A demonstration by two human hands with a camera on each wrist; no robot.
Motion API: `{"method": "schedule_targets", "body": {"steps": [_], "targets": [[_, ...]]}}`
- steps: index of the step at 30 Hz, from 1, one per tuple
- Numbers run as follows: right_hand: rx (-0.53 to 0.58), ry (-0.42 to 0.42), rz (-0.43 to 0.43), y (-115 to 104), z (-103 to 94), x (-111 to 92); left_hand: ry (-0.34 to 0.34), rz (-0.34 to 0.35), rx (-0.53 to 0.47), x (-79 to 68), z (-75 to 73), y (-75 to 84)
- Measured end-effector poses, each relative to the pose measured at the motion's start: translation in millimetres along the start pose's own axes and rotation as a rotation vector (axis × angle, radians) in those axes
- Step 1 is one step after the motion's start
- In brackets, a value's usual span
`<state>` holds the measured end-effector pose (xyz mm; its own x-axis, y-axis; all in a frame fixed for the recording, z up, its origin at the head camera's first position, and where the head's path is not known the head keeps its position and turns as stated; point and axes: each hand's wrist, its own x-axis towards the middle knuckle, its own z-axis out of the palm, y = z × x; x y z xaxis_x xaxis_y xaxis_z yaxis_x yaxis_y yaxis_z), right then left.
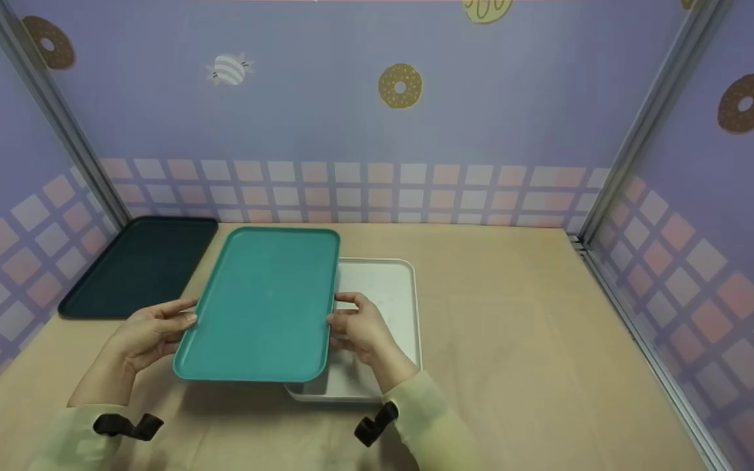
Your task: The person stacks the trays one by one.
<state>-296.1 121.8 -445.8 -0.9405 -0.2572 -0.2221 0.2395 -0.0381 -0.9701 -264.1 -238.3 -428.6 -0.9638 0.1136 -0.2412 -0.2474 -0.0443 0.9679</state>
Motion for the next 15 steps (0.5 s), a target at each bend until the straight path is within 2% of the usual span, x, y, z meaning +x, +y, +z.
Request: {"method": "schedule_targets", "body": {"steps": [5,15], "targets": [[-0.011,0.007,-0.012,-1.5,-22.6,-6.3,0.012,0.005,-0.003,7.3,22.0,-2.2],[-0.056,-0.001,-0.022,-2.4,-68.9,-24.4,0.054,0.032,0.079,22.9,67.5,-12.3]]}}
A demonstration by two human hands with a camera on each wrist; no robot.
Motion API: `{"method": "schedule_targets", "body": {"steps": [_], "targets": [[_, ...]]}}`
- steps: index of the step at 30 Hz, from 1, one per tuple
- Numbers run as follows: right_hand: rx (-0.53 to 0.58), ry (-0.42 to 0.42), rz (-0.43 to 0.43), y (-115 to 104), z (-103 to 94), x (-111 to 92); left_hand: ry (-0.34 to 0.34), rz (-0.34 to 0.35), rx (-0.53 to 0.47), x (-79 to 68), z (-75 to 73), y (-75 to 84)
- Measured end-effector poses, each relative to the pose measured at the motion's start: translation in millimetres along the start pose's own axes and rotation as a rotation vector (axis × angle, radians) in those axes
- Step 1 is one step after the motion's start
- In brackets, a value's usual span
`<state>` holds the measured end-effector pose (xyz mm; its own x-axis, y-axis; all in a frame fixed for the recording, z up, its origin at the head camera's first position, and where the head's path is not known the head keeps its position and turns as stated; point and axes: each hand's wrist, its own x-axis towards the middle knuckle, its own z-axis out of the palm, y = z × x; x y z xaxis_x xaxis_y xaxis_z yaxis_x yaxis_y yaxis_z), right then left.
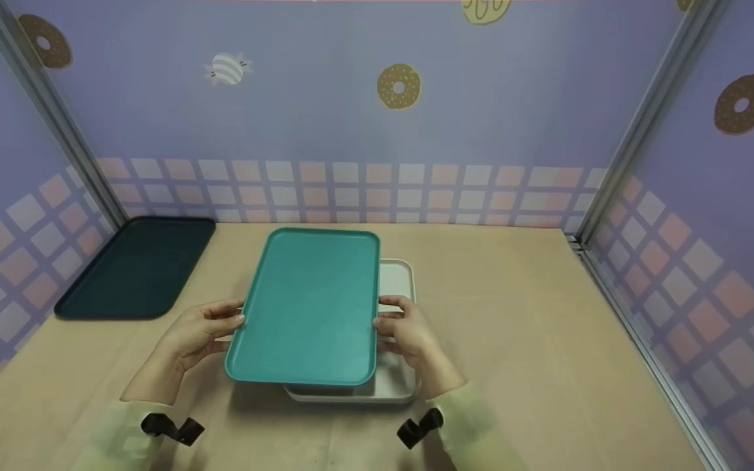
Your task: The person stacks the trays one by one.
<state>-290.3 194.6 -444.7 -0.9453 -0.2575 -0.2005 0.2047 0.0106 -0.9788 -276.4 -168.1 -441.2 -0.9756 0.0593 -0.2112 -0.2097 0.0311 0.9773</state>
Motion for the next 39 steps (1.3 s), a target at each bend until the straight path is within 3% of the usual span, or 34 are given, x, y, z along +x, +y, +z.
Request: {"method": "schedule_targets", "body": {"steps": [11,19,24,39], "targets": [[-0.116,0.015,-0.007,-3.8,-47.0,-10.4,-0.003,0.033,0.053,15.5,46.7,-7.7],[-0.205,0.045,0.014,-3.0,-68.1,-10.5,0.001,0.074,0.177,23.7,69.1,-15.7],[-0.262,0.069,0.021,-0.6,-69.1,-10.7,0.021,0.101,0.262,26.3,74.4,-20.7],[-0.469,0.152,0.005,8.2,-56.8,-9.5,0.023,0.114,0.355,25.2,75.5,-26.0]]}}
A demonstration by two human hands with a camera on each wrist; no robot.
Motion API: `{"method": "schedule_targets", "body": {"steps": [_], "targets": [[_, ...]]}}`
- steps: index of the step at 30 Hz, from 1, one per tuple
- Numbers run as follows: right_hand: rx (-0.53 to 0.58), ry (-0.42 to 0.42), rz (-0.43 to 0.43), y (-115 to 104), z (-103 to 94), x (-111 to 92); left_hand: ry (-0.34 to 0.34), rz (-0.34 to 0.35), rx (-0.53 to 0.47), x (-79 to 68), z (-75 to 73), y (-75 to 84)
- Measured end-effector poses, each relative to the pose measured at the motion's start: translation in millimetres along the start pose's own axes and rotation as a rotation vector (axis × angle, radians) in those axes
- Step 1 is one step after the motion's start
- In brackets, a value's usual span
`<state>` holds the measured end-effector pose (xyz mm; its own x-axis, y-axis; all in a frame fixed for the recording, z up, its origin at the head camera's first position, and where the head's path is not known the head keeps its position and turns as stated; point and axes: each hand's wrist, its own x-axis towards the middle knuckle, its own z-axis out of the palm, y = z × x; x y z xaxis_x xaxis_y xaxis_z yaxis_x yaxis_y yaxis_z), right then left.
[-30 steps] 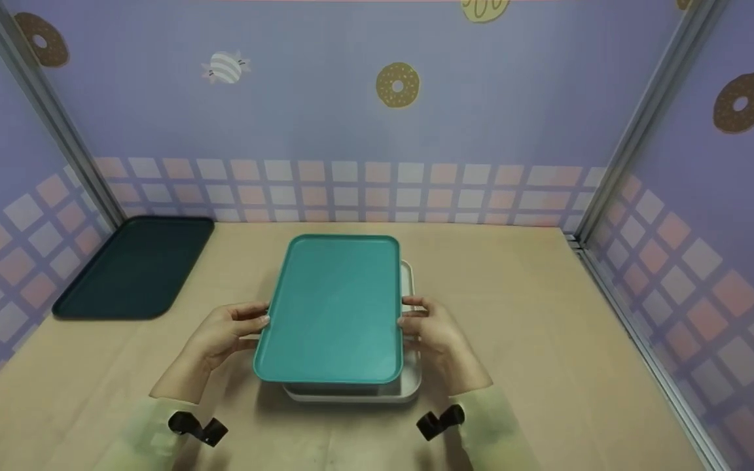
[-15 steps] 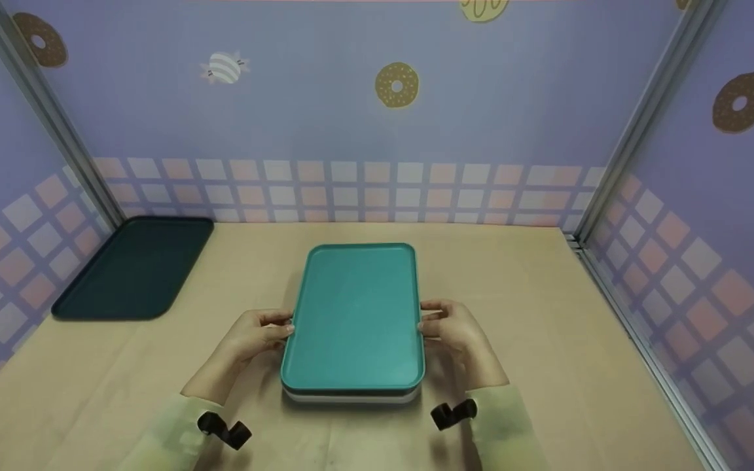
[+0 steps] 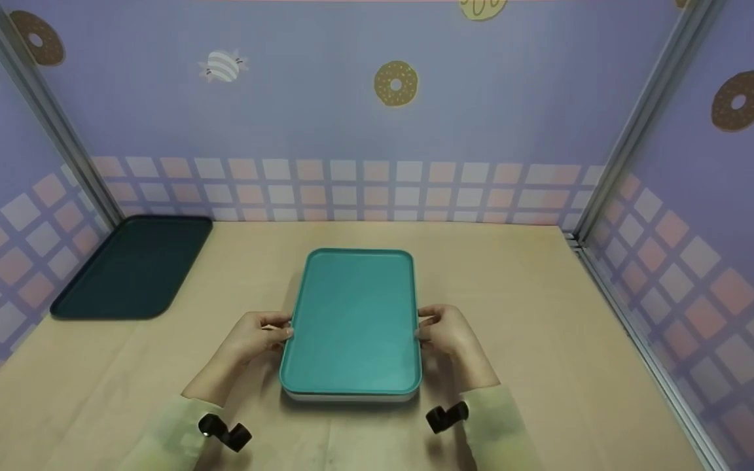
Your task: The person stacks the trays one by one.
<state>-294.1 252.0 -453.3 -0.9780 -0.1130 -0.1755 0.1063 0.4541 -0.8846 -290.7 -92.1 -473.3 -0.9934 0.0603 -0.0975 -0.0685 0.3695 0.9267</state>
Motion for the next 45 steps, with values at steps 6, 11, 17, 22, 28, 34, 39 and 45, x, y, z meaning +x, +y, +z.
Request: {"method": "schedule_targets", "body": {"steps": [6,11,17,22,28,34,39,45], "targets": [[-0.029,0.029,-0.008,0.6,5.0,1.0,0.015,0.005,0.044,-1.0,-0.4,1.0],[-0.036,0.043,-0.023,-0.1,8.8,1.3,0.021,-0.004,0.049,-1.7,0.0,1.1],[-0.067,0.087,-0.023,-3.0,14.3,0.5,0.026,0.013,0.065,-2.5,1.2,1.1],[-0.12,0.125,-0.029,-3.9,18.4,-0.3,0.029,0.027,0.071,-2.7,1.7,0.4],[-0.176,0.144,-0.041,-2.9,21.6,0.4,0.034,0.056,0.094,-3.9,1.5,0.4],[-0.158,0.098,0.006,-1.1,20.8,1.9,0.027,0.021,0.075,-2.7,1.5,0.6],[-0.045,0.021,0.063,3.7,16.3,6.4,-0.011,-0.051,-0.007,0.7,0.6,-3.0],[0.092,-0.062,0.109,11.7,10.2,11.3,-0.082,-0.116,-0.141,2.3,-1.7,-7.0]]}}
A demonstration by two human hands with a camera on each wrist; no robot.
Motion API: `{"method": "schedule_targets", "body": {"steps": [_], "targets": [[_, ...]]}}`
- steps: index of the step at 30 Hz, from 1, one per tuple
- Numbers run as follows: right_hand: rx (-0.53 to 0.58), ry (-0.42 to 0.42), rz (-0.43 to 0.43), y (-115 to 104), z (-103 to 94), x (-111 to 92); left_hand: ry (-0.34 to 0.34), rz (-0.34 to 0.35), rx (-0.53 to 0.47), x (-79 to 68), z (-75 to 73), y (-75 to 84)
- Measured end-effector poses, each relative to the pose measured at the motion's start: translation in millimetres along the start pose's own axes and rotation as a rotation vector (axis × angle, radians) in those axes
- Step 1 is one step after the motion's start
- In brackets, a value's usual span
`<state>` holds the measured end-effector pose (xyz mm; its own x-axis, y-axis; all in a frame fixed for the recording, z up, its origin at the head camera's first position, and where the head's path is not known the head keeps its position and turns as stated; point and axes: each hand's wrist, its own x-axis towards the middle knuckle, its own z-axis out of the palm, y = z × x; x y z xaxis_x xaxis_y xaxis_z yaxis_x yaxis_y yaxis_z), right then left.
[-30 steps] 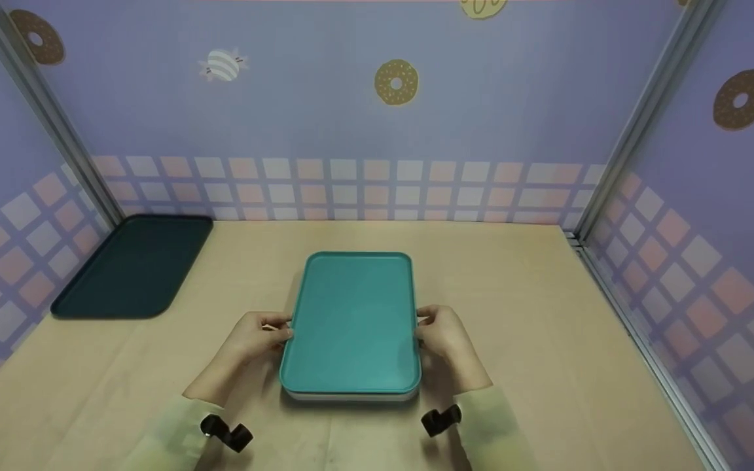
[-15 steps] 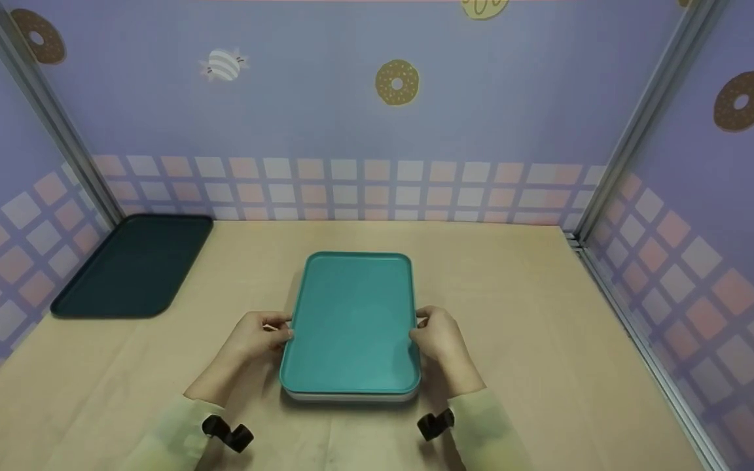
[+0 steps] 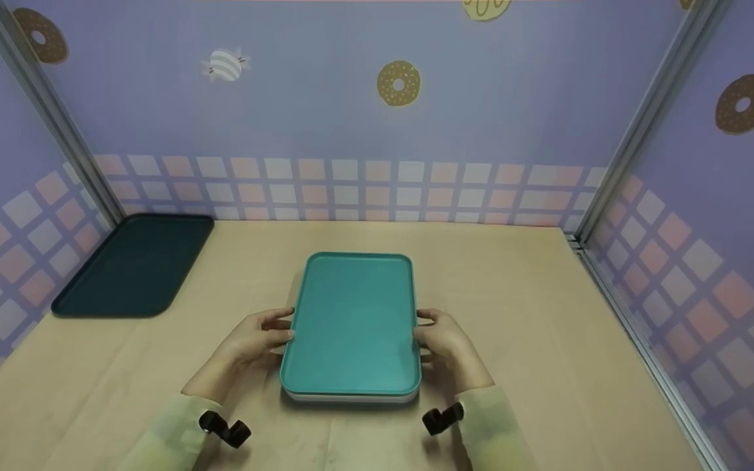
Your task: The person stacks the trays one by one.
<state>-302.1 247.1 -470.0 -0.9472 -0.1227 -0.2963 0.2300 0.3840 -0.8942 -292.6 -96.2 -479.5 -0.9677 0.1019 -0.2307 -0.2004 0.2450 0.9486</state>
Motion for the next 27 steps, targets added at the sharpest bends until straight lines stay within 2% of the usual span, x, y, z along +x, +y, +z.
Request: {"method": "schedule_targets", "body": {"steps": [5,10,14,17,19,22,27], "targets": [[0.083,-0.027,0.016,3.0,-3.1,2.3,-0.006,-0.008,-0.033,0.4,-0.7,-1.7],[0.119,-0.032,0.026,4.8,-4.5,3.9,-0.024,-0.012,-0.052,1.3,-1.5,-2.4],[0.137,-0.035,0.032,6.6,-5.8,4.1,-0.06,0.007,-0.047,2.9,-3.8,-3.8],[0.137,-0.045,0.025,7.9,-6.4,3.9,-0.065,0.021,-0.004,4.5,-10.1,-4.5],[0.137,-0.049,0.022,8.2,-6.4,3.8,-0.041,0.03,0.046,5.7,-18.5,-4.9],[0.137,-0.052,0.026,8.2,-6.2,4.2,0.047,0.069,0.157,6.7,-38.8,-8.7],[0.141,-0.047,0.036,7.0,-4.4,5.5,0.23,0.196,0.382,5.6,-92.1,-27.3]]}}
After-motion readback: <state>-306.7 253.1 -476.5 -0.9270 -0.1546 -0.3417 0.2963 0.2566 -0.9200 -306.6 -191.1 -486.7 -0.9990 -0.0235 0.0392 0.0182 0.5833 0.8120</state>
